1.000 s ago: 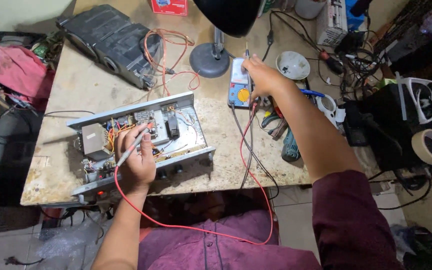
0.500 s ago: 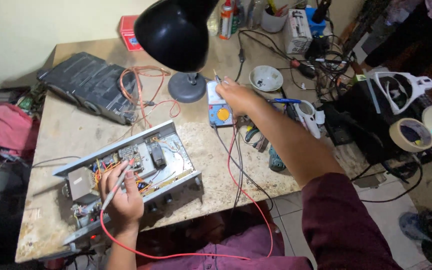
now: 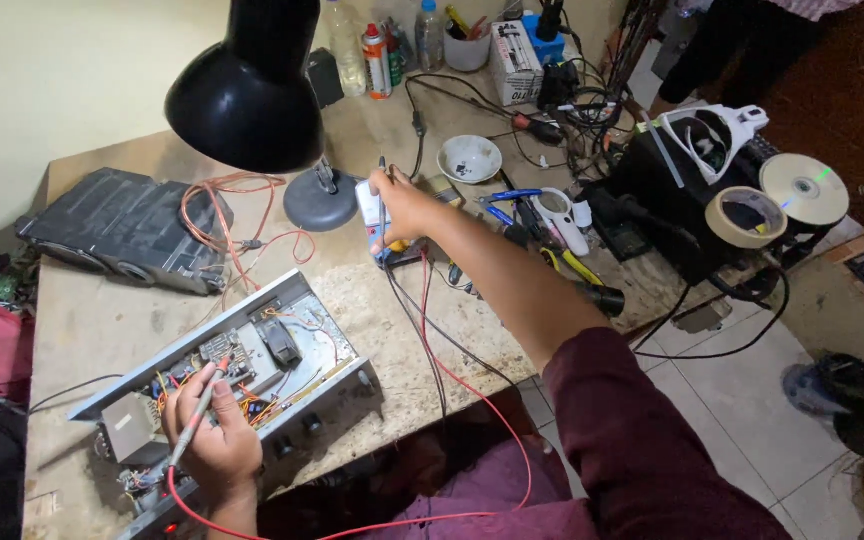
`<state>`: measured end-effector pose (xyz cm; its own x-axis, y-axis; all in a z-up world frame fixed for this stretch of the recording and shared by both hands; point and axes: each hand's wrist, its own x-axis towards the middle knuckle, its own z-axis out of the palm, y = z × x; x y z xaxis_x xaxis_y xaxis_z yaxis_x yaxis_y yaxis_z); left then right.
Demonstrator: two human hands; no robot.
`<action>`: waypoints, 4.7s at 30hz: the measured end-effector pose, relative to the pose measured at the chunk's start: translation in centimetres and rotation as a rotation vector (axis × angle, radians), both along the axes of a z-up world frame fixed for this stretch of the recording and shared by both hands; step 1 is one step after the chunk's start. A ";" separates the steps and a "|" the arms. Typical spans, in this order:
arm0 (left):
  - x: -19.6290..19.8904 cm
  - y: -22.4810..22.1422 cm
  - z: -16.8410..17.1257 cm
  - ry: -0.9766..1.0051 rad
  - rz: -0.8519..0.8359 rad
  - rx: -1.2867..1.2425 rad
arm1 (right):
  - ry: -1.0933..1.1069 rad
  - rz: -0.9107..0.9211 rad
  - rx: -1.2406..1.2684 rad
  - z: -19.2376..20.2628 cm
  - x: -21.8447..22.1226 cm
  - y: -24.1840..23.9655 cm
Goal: Testing an open amplifier circuit board using a digital multimeter and probes to diagnose issues.
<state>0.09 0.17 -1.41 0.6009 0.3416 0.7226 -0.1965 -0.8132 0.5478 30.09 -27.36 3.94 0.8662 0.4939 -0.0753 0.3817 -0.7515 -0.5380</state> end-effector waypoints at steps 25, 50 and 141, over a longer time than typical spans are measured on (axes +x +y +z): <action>0.5 0.3 -0.7 0.029 0.040 0.017 | 0.024 0.006 -0.036 -1.4 -0.5 0.6; 1.3 -0.1 -1.8 0.035 0.154 0.059 | -0.008 0.027 -0.106 -1.5 -0.4 -0.1; 0.2 2.9 -0.5 -0.008 -0.379 -0.846 | -0.544 -0.247 0.445 -8.5 -4.6 -6.7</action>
<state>0.28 3.06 -1.93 0.7764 0.5389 0.3268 -0.3740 -0.0234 0.9271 25.45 -34.08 -4.51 0.8140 0.1633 0.5574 0.5289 -0.6052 -0.5950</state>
